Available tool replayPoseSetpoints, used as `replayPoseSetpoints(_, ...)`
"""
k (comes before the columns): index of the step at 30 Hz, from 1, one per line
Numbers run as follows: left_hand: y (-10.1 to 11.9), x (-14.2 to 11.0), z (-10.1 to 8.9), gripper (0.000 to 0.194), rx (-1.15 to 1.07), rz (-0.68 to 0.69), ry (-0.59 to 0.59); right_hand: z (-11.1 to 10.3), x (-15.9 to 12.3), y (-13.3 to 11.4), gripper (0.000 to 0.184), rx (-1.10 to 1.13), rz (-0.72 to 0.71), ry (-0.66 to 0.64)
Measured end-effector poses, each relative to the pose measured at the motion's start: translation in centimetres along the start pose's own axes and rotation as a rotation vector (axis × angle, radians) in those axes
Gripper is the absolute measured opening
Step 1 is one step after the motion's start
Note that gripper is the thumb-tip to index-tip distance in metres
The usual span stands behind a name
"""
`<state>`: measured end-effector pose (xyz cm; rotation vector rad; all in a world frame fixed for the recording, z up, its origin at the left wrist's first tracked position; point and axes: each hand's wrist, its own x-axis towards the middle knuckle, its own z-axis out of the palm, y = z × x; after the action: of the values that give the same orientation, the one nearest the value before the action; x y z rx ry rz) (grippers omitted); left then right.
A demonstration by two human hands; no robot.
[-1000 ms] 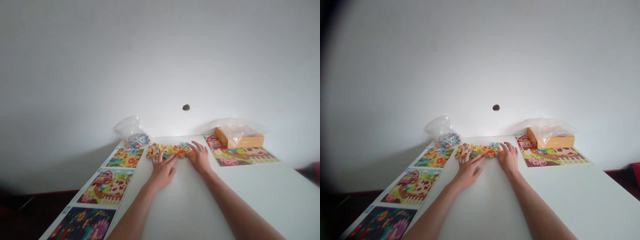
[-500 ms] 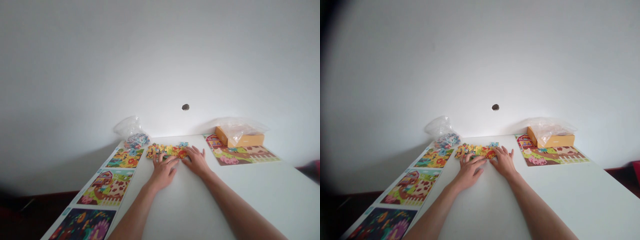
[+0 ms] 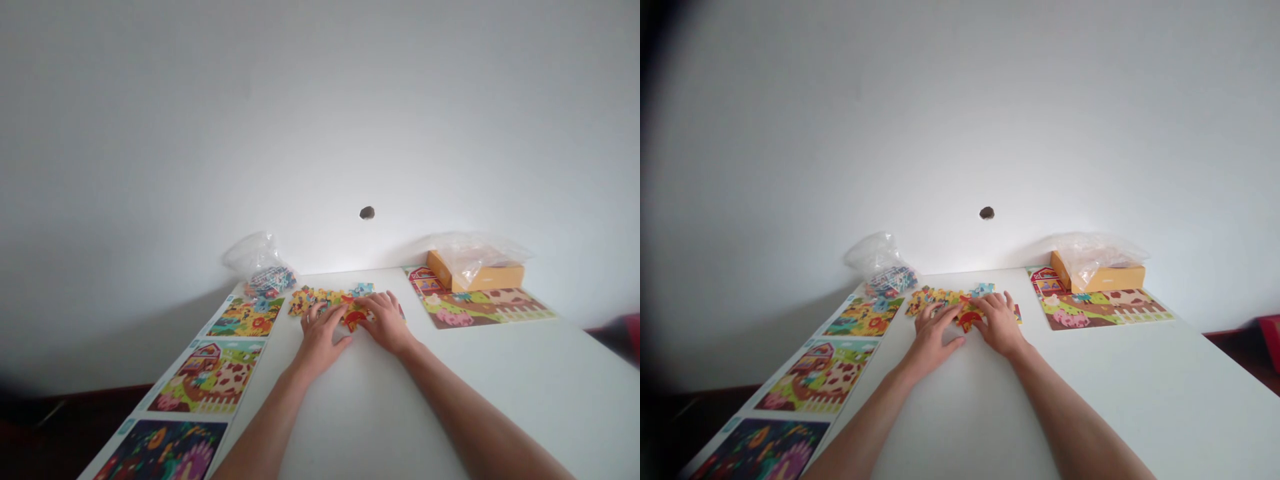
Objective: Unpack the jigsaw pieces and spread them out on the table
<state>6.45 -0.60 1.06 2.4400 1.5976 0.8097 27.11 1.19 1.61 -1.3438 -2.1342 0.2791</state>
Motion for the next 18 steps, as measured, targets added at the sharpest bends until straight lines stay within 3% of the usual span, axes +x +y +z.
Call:
replayPoseSetpoints(5, 0.3, 0.1, -0.8, 0.027, -0.116, 0.0, 0.0, -0.4, -0.4, -0.3, 0.036, 0.12, -0.112, -0.006)
replayPoseSetpoints(9, 1.1, -0.2, -1.5, 0.02, -0.143, 0.045, -0.111, -0.2, -0.2, 0.7, 0.029, 0.041, 0.044, 0.111)
replayPoseSetpoints(13, 1.7, -0.5, -1.7, 0.014, -0.099, 0.144, -0.2, -0.3, -0.1, 1.1, 0.026, -0.054, 0.159, 0.141)
replayPoseSetpoints(15, 1.4, -0.3, -1.5, 0.014, -0.038, 0.119, -0.128, -0.4, -0.2, 0.9, 0.024, -0.072, 0.152, 0.112)
replayPoseSetpoints(18, 0.1, 0.1, -0.9, 0.025, 0.114, -0.149, 0.119, -0.2, -0.3, 0.6, 0.035, -0.084, 0.117, -0.001)
